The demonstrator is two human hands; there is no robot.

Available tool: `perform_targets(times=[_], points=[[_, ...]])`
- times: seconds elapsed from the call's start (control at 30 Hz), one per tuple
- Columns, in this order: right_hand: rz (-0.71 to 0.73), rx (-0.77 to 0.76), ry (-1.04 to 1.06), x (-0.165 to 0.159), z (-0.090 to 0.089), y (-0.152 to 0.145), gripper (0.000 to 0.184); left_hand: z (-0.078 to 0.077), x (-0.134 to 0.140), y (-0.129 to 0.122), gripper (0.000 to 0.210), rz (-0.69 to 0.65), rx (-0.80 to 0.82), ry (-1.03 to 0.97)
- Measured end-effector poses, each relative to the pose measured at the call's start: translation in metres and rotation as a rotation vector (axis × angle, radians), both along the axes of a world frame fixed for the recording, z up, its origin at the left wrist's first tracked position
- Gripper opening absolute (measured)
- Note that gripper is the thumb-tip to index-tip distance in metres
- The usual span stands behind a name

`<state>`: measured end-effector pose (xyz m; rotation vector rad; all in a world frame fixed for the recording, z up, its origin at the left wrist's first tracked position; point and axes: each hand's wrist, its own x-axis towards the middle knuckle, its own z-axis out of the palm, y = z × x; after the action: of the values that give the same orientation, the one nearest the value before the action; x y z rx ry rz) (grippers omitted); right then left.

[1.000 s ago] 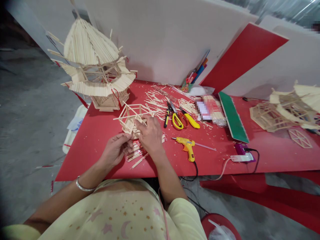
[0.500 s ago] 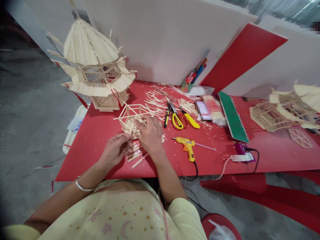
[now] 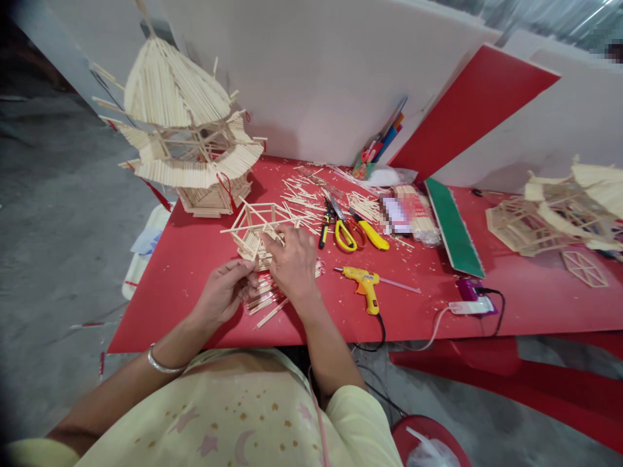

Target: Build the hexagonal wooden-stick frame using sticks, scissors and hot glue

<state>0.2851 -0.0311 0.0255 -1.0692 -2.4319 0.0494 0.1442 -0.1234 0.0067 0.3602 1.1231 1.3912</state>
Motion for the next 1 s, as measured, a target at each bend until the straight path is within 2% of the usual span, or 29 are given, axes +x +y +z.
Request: perform_targets(times=[1.0], points=[[-0.005,0.031,-0.011,0.0003,-0.0013,0.0,0.058,-0.0021,-0.0005,-0.001,0.028,0.003,0.011,-0.011]])
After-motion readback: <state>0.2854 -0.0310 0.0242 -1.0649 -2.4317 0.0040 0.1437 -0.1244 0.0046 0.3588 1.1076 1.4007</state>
